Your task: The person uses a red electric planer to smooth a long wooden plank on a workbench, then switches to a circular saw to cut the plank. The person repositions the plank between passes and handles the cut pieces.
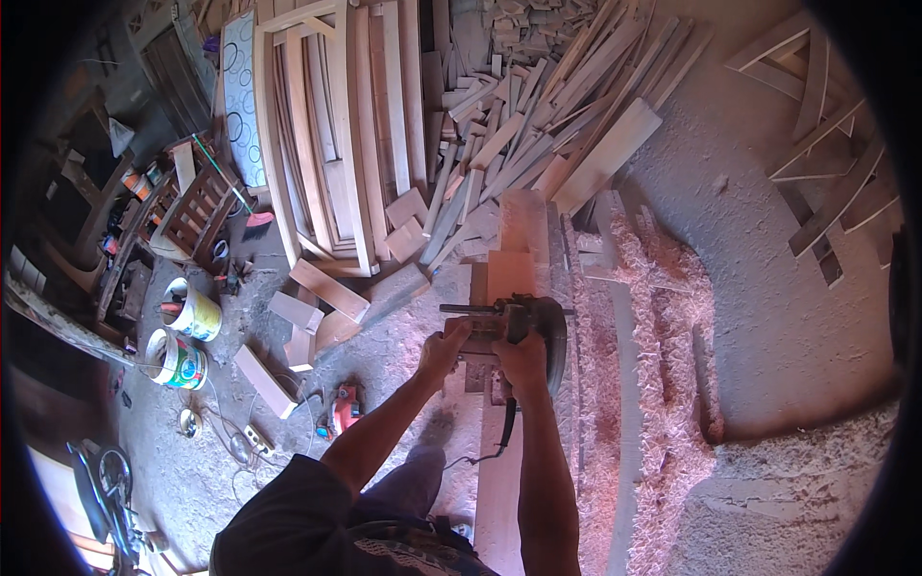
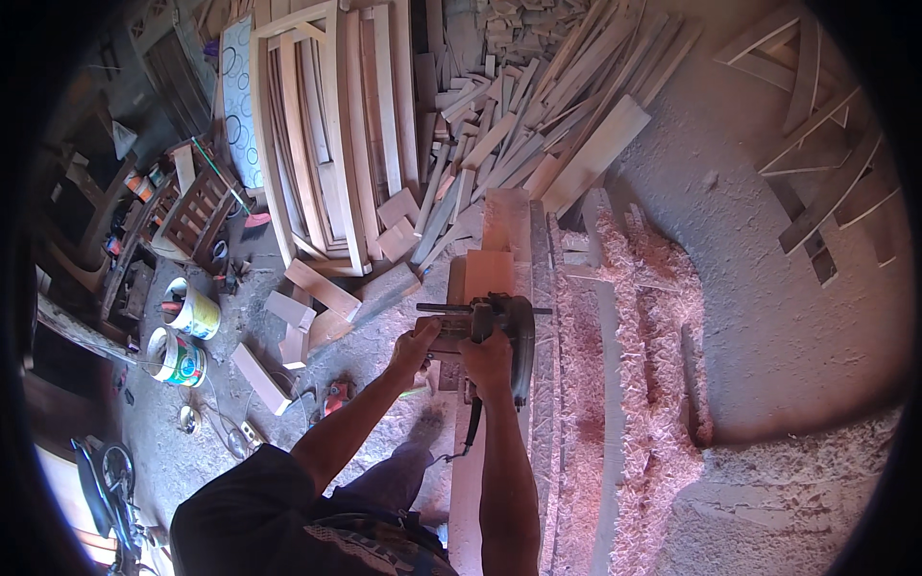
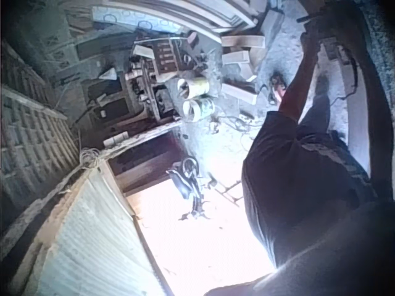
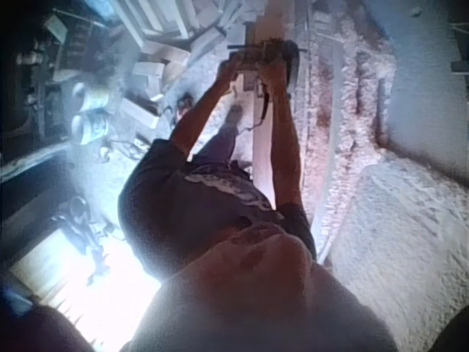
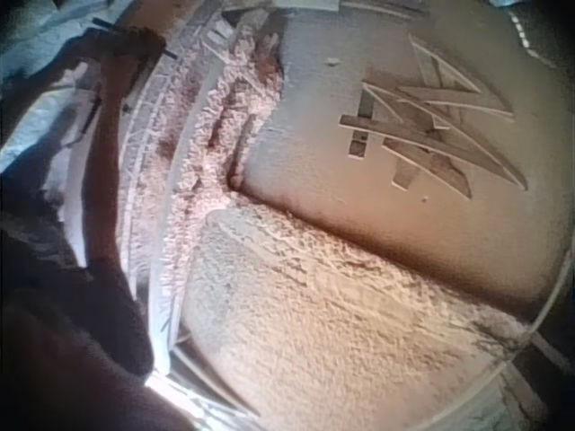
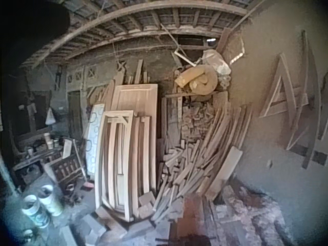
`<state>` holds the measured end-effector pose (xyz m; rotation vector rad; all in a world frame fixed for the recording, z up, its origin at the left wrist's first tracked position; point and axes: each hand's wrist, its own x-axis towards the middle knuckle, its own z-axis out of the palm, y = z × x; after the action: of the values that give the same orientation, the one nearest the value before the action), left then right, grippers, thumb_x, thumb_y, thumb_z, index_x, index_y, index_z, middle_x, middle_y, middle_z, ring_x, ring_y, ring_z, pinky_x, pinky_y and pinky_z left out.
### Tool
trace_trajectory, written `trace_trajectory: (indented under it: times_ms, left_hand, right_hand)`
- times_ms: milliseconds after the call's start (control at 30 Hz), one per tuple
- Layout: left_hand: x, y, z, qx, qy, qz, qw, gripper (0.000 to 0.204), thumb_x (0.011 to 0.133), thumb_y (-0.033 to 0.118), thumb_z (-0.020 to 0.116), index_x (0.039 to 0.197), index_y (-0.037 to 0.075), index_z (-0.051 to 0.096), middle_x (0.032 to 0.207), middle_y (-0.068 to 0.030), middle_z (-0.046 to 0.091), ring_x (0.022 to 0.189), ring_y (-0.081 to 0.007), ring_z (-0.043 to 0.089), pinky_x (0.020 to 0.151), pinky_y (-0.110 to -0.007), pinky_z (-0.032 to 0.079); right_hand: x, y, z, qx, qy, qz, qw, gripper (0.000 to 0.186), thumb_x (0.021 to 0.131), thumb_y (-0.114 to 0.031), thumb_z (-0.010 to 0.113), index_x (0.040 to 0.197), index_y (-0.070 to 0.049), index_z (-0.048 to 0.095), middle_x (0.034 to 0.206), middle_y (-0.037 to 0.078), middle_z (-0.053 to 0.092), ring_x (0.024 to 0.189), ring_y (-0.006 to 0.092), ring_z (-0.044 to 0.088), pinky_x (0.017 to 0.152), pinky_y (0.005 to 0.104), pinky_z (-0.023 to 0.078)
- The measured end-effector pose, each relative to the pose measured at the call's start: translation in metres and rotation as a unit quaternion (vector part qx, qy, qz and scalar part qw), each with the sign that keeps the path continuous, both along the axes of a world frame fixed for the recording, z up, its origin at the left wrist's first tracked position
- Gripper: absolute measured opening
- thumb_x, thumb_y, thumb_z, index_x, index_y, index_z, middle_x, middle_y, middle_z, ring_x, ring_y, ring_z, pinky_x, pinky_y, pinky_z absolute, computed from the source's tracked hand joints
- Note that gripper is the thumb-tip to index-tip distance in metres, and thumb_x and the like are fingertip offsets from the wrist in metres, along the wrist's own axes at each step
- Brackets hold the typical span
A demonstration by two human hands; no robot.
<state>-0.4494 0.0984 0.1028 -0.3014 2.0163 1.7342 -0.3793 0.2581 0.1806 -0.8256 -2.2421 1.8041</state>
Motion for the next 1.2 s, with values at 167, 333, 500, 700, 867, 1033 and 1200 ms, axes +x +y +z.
trace_trajectory:
  times_ms: [167, 333, 500, 700, 867, 1033, 1200]
  left_hand:
    - [-0.012, 0.007, 0.0, -0.01, 0.01, 0.002, 1.0, 0.073, 0.085, 0.073, 0.072, 0.094, 0.001, 0.066, 0.068, -0.0016, 0.059, 0.05, -0.0092, 0.054, 0.043, -0.027, 0.041]
    - [-0.028, 0.011, -0.007, -0.014, 0.008, 0.003, 1.0, 0.074, 0.084, 0.074, 0.072, 0.095, 0.001, 0.066, 0.07, -0.0012, 0.059, 0.051, -0.0092, 0.054, 0.044, -0.027, 0.042]
    - [-0.043, 0.015, -0.004, -0.009, 0.006, 0.011, 1.0, 0.081, 0.08, 0.073, 0.076, 0.098, -0.006, 0.068, 0.07, -0.0071, 0.063, 0.055, -0.0166, 0.062, 0.048, -0.031, 0.048]
    - [-0.06, 0.022, -0.001, -0.009, -0.005, 0.015, 1.0, 0.08, 0.08, 0.071, 0.076, 0.1, -0.006, 0.068, 0.07, -0.0074, 0.063, 0.054, -0.0165, 0.061, 0.048, -0.031, 0.047]
    - [-0.074, 0.027, -0.006, -0.006, 0.001, 0.025, 1.0, 0.079, 0.08, 0.071, 0.077, 0.099, -0.006, 0.068, 0.071, -0.0078, 0.063, 0.054, -0.0167, 0.061, 0.048, -0.032, 0.047]
    - [-0.086, 0.031, -0.008, -0.009, 0.005, 0.029, 1.0, 0.08, 0.08, 0.072, 0.077, 0.099, -0.006, 0.068, 0.071, -0.0085, 0.064, 0.055, -0.0168, 0.062, 0.048, -0.032, 0.048]
    - [-0.096, 0.035, -0.011, -0.006, 0.007, 0.025, 1.0, 0.08, 0.079, 0.073, 0.076, 0.098, -0.005, 0.069, 0.072, -0.0099, 0.065, 0.057, -0.0178, 0.063, 0.05, -0.033, 0.048]
  right_hand:
    - [-0.013, 0.005, -0.002, -0.012, 0.007, -0.004, 1.0, 0.038, 0.075, -0.015, 0.068, 0.108, 0.003, 0.071, 0.091, 0.02, 0.074, 0.088, 0.0336, 0.074, 0.081, 0.0422, 0.055]
    - [-0.029, 0.01, -0.002, -0.005, -0.01, -0.001, 1.0, 0.038, 0.075, -0.015, 0.068, 0.108, 0.003, 0.071, 0.09, 0.02, 0.074, 0.087, 0.0328, 0.074, 0.081, 0.0418, 0.055]
    - [-0.045, 0.015, -0.008, -0.005, -0.003, -0.003, 1.0, 0.038, 0.075, -0.016, 0.069, 0.108, 0.004, 0.071, 0.09, 0.02, 0.074, 0.088, 0.0317, 0.074, 0.081, 0.0416, 0.055]
    - [-0.065, 0.019, -0.012, -0.012, 0.046, -0.016, 0.999, 0.014, 0.077, -0.002, 0.07, 0.088, -0.003, 0.062, 0.072, 0.003, 0.062, 0.054, 0.0105, 0.057, 0.045, 0.0286, 0.042]
    - [-0.078, 0.028, -0.016, 0.01, -0.037, 0.002, 0.999, 0.039, 0.076, -0.017, 0.069, 0.11, 0.003, 0.07, 0.091, 0.018, 0.075, 0.087, 0.0295, 0.073, 0.081, 0.0407, 0.055]
    - [-0.089, 0.029, -0.008, -0.018, -0.026, 0.005, 0.999, 0.04, 0.077, -0.016, 0.07, 0.112, 0.003, 0.07, 0.092, 0.017, 0.074, 0.086, 0.0254, 0.073, 0.079, 0.039, 0.055]
    - [-0.098, 0.03, -0.002, -0.01, -0.018, 0.0, 1.0, 0.039, 0.078, -0.015, 0.069, 0.112, 0.002, 0.07, 0.091, 0.016, 0.074, 0.086, 0.0238, 0.072, 0.079, 0.0381, 0.055]
